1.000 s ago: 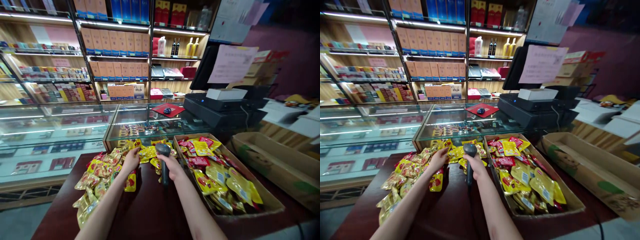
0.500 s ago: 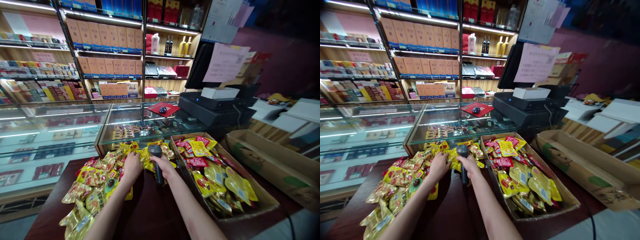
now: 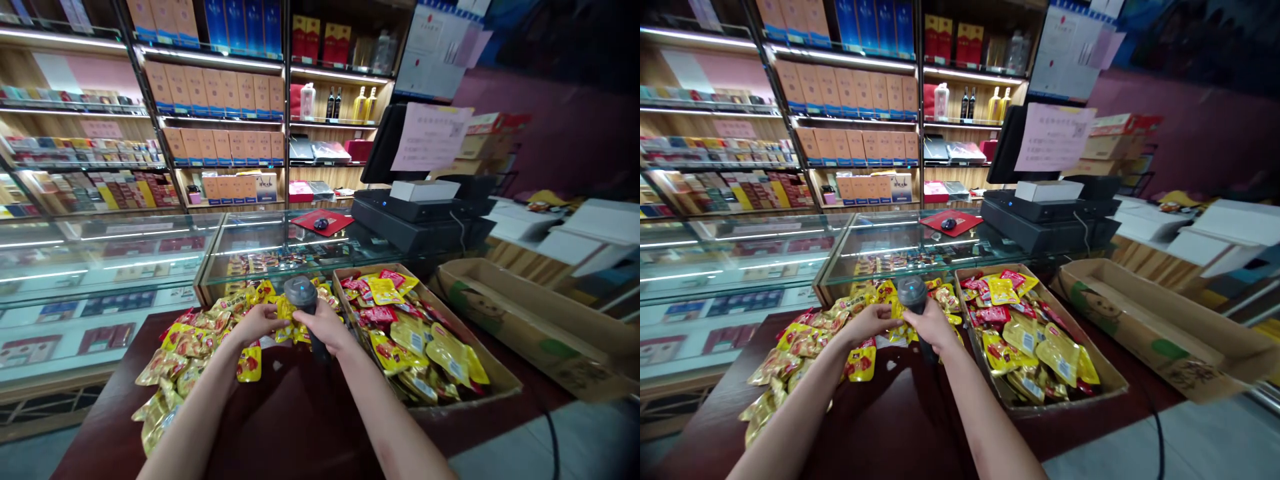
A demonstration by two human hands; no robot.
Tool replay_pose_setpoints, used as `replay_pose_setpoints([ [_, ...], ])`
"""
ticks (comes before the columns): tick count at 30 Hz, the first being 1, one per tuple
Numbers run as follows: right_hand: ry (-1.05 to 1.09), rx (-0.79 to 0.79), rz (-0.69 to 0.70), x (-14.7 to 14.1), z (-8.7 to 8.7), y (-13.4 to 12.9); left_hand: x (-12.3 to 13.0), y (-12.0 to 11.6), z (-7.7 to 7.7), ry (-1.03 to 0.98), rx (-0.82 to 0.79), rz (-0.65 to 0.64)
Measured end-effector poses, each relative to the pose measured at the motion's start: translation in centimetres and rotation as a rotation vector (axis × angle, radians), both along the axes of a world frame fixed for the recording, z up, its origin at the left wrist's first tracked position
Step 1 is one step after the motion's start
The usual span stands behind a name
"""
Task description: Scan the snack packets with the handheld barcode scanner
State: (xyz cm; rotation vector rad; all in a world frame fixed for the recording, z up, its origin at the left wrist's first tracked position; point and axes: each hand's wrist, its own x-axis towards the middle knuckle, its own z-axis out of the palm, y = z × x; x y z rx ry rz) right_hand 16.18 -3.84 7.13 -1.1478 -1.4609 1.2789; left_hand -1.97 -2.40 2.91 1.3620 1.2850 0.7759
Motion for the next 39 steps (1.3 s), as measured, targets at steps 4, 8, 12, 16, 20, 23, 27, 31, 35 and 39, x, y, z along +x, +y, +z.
replay_pose_setpoints([
  [4, 0.024, -0.044, -0.079, 0.1, 1.1, -2.2, -0.5, 1.1, 1.2, -0.071, -0.024, -0.012],
  [8, 0.181, -0.130, -0.074, 0.3, 1.4, -4.4, -0.5, 2.9, 2.8, -0.095, -0.057, 0.061],
  [12, 0.296, -0.301, 0.044, 0.0, 0.3, -6.5, 0.3, 3.9, 3.5, -0.055, -0.100, 0.083],
  [16, 0.279, -0.370, 0.077, -0.3, -1.6, -8.2, 1.0, 4.0, 2.9, -0.065, -0.143, 0.082],
  [20, 0.289, -0.397, 0.081, -0.1, -2.5, -9.3, 1.1, 3.6, 2.1, -0.086, -0.188, 0.086],
  [23, 0.272, -0.365, 0.063, 0.2, -2.2, -9.6, 0.9, 3.5, 1.9, -0.086, -0.201, 0.102],
  [27, 0.275, -0.358, 0.066, 0.4, -1.3, -9.9, 0.4, 3.8, 2.0, -0.084, -0.203, 0.115],
  [31, 0.274, -0.365, 0.088, 0.3, -0.9, -10.2, 0.0, 4.5, 2.1, -0.076, -0.209, 0.144],
  [35, 0.287, -0.368, 0.079, 0.2, -1.1, -10.4, 0.0, 5.0, 2.4, -0.060, -0.219, 0.138],
  [39, 0.280, -0.383, 0.083, 0.4, -0.9, -10.3, 0.2, 5.0, 2.6, -0.069, -0.222, 0.122],
])
